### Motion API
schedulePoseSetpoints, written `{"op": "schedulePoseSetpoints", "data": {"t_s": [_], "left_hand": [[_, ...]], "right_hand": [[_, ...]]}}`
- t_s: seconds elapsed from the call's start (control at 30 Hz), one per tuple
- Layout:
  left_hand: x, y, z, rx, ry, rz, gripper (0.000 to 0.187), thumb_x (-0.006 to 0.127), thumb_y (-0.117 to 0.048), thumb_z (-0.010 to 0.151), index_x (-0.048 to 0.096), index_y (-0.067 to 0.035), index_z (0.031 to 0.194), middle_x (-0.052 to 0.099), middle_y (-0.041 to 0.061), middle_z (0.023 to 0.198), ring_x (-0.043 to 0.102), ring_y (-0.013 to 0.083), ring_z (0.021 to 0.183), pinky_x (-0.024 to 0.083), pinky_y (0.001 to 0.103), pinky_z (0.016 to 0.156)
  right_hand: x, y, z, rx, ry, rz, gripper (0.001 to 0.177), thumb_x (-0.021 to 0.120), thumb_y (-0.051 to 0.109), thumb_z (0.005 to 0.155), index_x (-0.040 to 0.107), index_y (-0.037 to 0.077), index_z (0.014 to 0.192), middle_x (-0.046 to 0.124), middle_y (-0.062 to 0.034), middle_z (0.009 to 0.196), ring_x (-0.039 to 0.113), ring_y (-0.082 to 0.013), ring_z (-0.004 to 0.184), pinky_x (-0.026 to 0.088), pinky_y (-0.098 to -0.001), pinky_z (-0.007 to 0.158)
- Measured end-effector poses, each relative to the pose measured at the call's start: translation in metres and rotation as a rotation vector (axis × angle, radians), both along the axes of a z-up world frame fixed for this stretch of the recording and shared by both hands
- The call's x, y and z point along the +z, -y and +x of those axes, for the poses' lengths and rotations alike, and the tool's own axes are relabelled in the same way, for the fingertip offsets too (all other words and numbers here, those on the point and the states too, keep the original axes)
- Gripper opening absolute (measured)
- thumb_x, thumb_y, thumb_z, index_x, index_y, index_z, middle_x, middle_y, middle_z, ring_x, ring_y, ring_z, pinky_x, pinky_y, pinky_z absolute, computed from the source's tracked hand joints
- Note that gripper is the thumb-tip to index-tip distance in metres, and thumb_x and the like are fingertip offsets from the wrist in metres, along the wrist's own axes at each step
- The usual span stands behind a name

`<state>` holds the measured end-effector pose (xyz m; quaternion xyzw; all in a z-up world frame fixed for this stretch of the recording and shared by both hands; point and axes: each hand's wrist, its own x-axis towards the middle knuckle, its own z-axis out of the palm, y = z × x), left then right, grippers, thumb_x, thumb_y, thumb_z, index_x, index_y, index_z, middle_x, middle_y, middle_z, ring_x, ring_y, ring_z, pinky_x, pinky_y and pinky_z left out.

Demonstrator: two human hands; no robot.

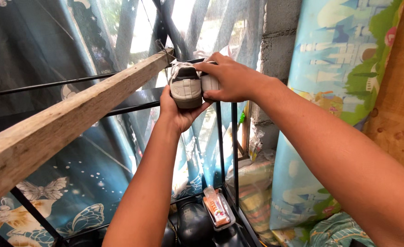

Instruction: The person organizes a cluttered room by folding and stacking various clothing items and towels. They place folded items into a cardboard box and arrange shoes on a metal shelf. The person also moves a plastic bag and a jacket.

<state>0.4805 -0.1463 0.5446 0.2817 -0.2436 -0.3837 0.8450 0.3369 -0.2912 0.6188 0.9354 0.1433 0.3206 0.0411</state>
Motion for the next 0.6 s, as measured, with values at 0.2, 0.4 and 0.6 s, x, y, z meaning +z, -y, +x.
{"op": "schedulePoseSetpoints", "data": {"t_s": [0.2,0.4,0.6], "left_hand": [[-0.003,-0.024,-0.018,0.363,0.315,0.529,0.077,0.031,-0.068,0.091,0.054,-0.011,0.137,0.062,0.024,0.125,0.071,0.0444,0.103,0.06,0.054,0.078],[-0.014,-0.046,-0.046,1.303,1.378,0.738,0.09,0.081,-0.06,0.076,0.05,0.002,0.134,0.065,0.026,0.117,0.064,0.0425,0.107,0.052,0.05,0.087],[0.01,-0.024,-0.034,1.206,1.542,0.965,0.089,0.081,-0.062,0.076,0.05,0.005,0.127,0.072,0.024,0.1,0.065,0.0434,0.103,0.048,0.057,0.088]], "right_hand": [[-0.008,0.02,0.007,-0.057,-0.073,0.199,0.08,0.079,0.026,0.084,0.041,0.034,0.154,0.049,-0.0179,0.136,0.059,-0.0396,0.124,0.05,-0.0448,0.104],[-0.017,0.023,0.013,0.006,0.02,0.164,0.084,0.08,0.024,0.085,0.036,0.032,0.156,0.046,-0.0206,0.139,0.059,-0.0429,0.122,0.051,-0.0467,0.101],[-0.021,0.017,0.016,-0.076,0.051,0.202,0.09,0.082,0.025,0.084,0.03,0.035,0.157,0.046,-0.0195,0.14,0.061,-0.044,0.119,0.052,-0.0482,0.098]]}}
